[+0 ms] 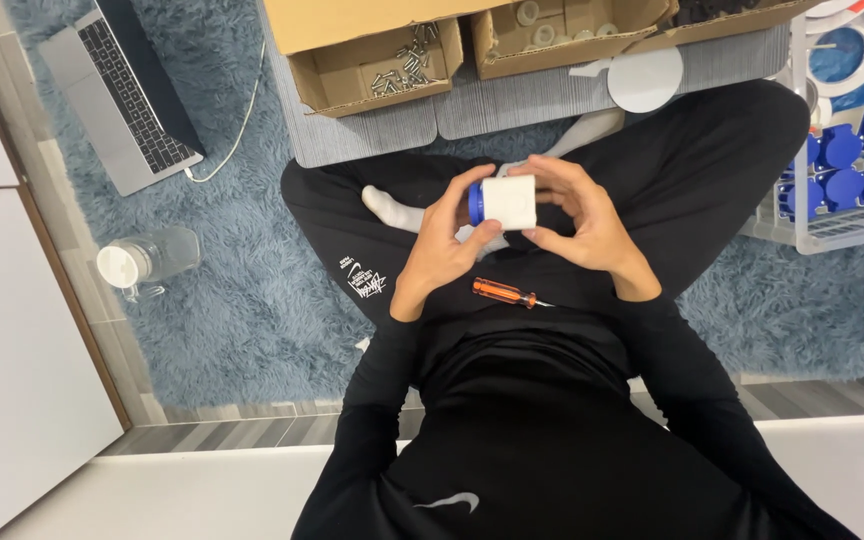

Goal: Assembling or disassembling small blue electrical boxes using a screwdriver while sitting on the floor.

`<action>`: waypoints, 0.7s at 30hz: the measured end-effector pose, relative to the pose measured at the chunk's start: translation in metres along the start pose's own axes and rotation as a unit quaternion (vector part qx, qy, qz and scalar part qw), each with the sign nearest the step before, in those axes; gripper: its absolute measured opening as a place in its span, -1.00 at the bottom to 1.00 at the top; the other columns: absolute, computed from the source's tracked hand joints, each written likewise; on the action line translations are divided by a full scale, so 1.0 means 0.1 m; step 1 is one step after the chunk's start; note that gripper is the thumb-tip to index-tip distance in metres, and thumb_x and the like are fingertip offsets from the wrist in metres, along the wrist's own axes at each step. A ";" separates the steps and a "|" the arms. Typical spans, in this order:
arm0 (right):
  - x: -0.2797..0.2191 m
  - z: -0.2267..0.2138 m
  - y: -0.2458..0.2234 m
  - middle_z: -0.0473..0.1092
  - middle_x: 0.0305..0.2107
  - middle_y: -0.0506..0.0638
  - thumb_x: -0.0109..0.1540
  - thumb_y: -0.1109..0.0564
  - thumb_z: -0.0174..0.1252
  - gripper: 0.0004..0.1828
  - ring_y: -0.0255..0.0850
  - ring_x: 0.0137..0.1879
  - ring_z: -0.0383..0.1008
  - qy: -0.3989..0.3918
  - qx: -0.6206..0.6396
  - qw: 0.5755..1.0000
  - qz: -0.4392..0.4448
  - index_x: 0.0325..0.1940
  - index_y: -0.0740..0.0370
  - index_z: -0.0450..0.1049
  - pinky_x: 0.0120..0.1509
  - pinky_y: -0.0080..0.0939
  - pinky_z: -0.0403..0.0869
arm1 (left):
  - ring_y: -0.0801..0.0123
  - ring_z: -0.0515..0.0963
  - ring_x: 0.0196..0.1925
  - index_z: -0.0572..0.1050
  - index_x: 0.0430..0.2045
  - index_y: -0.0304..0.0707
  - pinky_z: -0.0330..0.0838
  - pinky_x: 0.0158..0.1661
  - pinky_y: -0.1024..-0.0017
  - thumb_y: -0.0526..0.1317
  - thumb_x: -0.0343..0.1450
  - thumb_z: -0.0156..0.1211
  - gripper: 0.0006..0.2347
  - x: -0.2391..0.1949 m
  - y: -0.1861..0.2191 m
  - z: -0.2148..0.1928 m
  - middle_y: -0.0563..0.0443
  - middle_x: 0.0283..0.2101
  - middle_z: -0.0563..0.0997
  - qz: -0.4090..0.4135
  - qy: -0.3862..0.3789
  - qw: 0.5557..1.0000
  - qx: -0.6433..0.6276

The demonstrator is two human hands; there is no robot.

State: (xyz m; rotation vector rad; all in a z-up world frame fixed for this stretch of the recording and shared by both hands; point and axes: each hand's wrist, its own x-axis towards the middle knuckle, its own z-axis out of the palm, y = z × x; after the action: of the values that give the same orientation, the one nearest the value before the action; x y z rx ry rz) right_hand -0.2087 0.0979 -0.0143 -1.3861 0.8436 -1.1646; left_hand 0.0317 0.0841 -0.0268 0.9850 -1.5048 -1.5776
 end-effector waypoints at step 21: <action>-0.08 0.01 0.12 0.42 0.27 0.28 0.18 0.31 0.44 -0.15 0.05 0.28 0.55 0.019 0.017 0.996 0.081 0.54 0.41 0.29 0.22 0.03 0.62 | 0.08 0.54 0.42 0.30 0.48 -0.19 0.55 0.28 0.21 -0.09 0.37 0.67 -0.22 0.08 0.26 0.06 -0.13 0.47 0.42 0.066 0.005 0.998 0.024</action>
State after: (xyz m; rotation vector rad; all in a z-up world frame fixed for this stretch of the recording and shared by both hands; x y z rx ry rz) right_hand -0.2086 0.1039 -0.0277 -1.2463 0.9412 -1.0774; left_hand 0.0226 0.0784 -0.0015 0.9002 -1.5750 -1.4468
